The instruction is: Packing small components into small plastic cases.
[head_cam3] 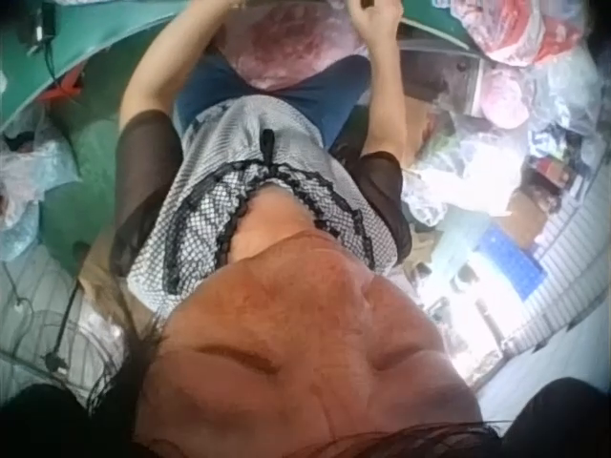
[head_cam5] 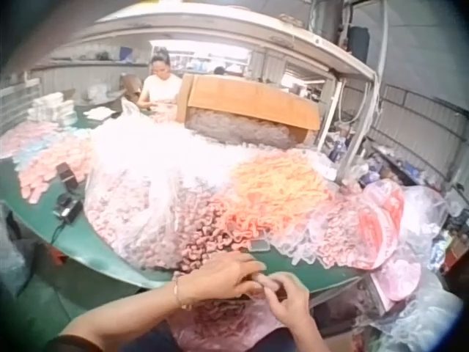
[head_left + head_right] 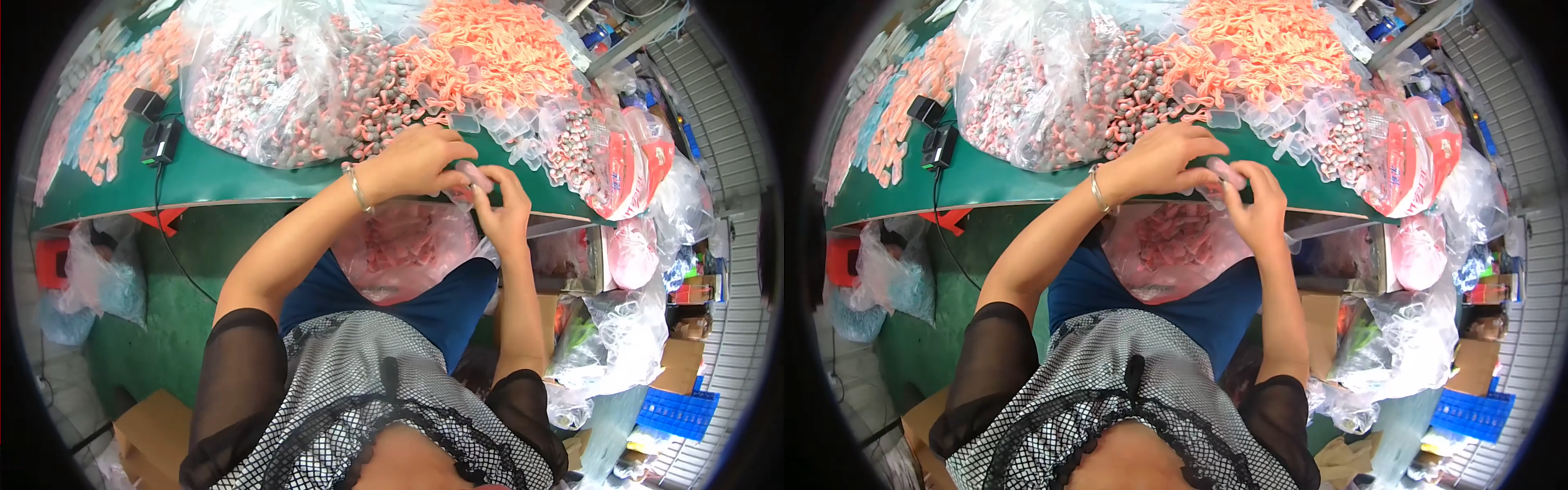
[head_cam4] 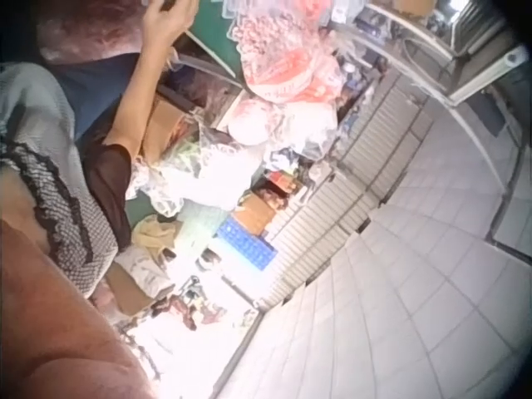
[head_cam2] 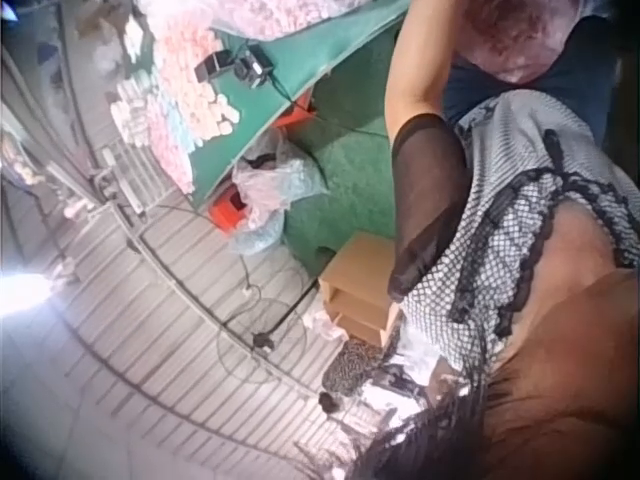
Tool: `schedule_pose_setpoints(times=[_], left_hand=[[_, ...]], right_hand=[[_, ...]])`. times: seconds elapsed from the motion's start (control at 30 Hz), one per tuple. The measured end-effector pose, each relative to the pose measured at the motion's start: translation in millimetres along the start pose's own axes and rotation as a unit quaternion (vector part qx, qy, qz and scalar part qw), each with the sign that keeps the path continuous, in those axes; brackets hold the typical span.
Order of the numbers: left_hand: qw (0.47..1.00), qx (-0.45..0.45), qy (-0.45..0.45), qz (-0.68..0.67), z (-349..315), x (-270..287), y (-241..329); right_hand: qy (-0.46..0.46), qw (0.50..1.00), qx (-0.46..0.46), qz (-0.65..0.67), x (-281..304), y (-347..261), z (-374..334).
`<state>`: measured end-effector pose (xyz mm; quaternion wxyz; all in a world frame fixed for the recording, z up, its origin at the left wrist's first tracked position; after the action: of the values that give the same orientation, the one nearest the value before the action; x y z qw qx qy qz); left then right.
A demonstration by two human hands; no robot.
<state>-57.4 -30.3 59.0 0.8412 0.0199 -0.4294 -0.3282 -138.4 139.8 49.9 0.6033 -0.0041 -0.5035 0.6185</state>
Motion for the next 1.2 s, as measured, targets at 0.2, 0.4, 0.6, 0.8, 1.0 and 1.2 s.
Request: schedule_pose_setpoints(times=[0.2, 0.4, 0.6, 0.8, 1.0, 1.2], left_hand=[[0.978, 0.113, -0.068, 0.162, -54, 8, 26], [0.950, 0.064, 0.047, 0.303, -65, -24, 31], [0.947, 0.060, 0.082, 0.303, -71, -36, 37], [0.954, 0.031, 0.093, 0.282, -75, -23, 41], [0.976, 0.010, 0.043, 0.216, -79, -24, 30], [0.966, 0.015, 0.028, 0.256, -81, -20, 38]], right_hand=[[-0.012, 0.997, 0.053, -0.053, -23, 8, -26], [-0.022, 0.996, 0.069, -0.057, -31, 20, -28], [-0.008, 1.000, -0.018, 0.011, -30, 20, -31], [-0.002, 1.000, -0.019, 0.005, -35, 12, -40], [0.022, 1.000, -0.004, 0.021, -37, 7, -56], [0.047, 0.988, -0.073, 0.127, -37, 13, -84]])
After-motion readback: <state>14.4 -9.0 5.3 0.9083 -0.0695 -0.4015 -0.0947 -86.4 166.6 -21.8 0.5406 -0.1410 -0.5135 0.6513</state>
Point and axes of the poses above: each hand's wrist, its own z-axis towards the middle knuckle, its own x-axis out of the back of the hand, y = z × x, the point moved 3 cm from there along z, towards the middle knuckle, and after that the axes turned 12 degrees about -x, right-handed, at the moved point
